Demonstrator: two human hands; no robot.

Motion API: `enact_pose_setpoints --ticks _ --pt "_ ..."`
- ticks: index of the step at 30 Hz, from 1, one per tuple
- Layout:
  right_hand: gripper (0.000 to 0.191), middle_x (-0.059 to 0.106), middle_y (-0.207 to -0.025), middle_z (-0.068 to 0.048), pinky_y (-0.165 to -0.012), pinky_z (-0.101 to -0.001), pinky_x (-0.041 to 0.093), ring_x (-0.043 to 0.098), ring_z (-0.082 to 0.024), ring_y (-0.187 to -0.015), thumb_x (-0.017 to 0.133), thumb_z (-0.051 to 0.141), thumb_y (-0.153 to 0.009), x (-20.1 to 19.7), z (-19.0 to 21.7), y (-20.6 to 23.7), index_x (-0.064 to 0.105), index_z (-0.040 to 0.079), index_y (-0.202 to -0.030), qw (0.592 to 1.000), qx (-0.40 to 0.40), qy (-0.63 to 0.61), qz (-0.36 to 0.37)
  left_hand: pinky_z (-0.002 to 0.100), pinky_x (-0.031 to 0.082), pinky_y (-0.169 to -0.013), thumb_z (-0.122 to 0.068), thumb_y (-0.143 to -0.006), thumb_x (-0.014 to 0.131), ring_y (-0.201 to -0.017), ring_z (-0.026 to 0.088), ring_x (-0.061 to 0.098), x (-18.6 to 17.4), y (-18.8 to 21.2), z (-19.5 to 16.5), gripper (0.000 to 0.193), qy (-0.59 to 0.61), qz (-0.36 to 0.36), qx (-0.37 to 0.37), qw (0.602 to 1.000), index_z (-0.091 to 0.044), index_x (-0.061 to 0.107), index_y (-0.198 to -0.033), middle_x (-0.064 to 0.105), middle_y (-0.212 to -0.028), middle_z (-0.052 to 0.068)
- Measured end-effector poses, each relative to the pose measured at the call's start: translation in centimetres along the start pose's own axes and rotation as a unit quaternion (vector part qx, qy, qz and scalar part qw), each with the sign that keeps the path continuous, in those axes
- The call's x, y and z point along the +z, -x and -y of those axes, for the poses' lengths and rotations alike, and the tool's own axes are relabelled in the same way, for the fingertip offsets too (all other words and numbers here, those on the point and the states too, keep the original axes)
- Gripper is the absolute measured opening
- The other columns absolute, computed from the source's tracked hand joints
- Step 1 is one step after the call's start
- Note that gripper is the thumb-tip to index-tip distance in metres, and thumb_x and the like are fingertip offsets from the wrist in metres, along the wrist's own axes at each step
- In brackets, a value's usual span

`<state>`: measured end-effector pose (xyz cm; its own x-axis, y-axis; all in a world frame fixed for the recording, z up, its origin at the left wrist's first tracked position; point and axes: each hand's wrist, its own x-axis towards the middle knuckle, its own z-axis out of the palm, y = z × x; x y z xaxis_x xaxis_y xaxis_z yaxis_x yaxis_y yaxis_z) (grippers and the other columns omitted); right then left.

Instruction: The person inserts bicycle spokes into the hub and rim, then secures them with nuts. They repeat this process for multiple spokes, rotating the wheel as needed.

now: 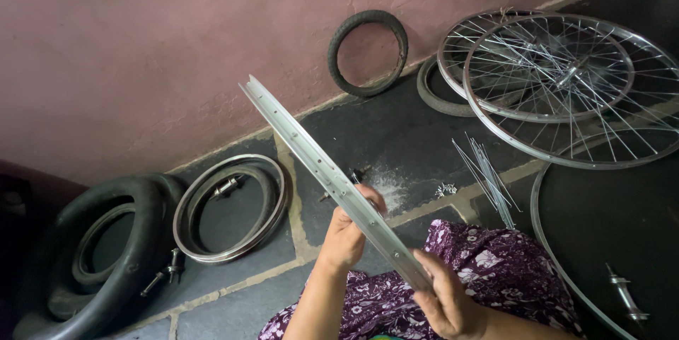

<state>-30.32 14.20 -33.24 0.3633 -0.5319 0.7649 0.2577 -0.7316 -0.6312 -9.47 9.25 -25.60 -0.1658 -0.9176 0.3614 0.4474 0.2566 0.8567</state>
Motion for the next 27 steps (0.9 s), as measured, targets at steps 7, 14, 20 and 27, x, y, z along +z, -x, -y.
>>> enact_pose_setpoints --ticks 7,14,20,27 --pt "0.054 0.061 -0.138 -0.025 -0.107 -0.0462 0.055 0.065 -0.034 -0.125 0.046 0.010 -0.107 1.5 -1.5 -1.3 0.030 -0.006 -0.156 0.994 0.076 -0.064 0.038 0.032 0.054 -0.092 -0.037 -0.108 0.051 -0.106 0.018 0.060 3.9 1.7 -2.9 0.055 -0.053 -0.208 0.075 0.974 0.002 0.049 -0.146 0.055 -0.143 0.015" --pt "0.043 0.063 -0.113 -0.013 -0.107 -0.0501 0.045 0.062 -0.032 -0.108 0.045 0.030 -0.112 6.3 -2.5 -3.7 0.050 -0.001 -0.141 0.980 0.010 -0.066 0.190 0.045 0.046 -0.103 -0.010 -0.079 0.073 -0.132 0.029 0.049 5.5 5.1 -7.2 0.089 -0.271 -0.360 -0.015 0.892 -0.009 0.025 -0.154 0.040 -0.151 0.012" --pt "0.039 0.050 -0.115 -0.016 -0.099 -0.0491 0.043 0.052 -0.034 -0.110 0.044 0.042 -0.110 9.0 -5.9 -2.5 0.053 0.005 -0.120 0.961 -0.065 -0.041 0.266 0.041 0.035 -0.114 0.001 -0.078 0.072 -0.138 0.033 0.045 4.1 7.1 -7.2 0.084 -0.547 -0.324 0.097 0.766 0.002 0.032 -0.152 0.044 -0.148 0.022" --pt "0.045 0.047 -0.109 -0.012 -0.111 -0.0478 0.045 0.049 -0.030 -0.110 0.046 0.049 -0.111 9.8 -13.0 -0.5 0.044 0.005 -0.119 0.907 -0.281 0.041 0.312 0.039 0.041 -0.109 -0.001 -0.080 0.074 -0.132 0.030 0.051 3.0 7.3 -6.6 0.082 -0.508 -0.341 0.089 0.786 0.002 0.033 -0.152 0.048 -0.144 0.021"
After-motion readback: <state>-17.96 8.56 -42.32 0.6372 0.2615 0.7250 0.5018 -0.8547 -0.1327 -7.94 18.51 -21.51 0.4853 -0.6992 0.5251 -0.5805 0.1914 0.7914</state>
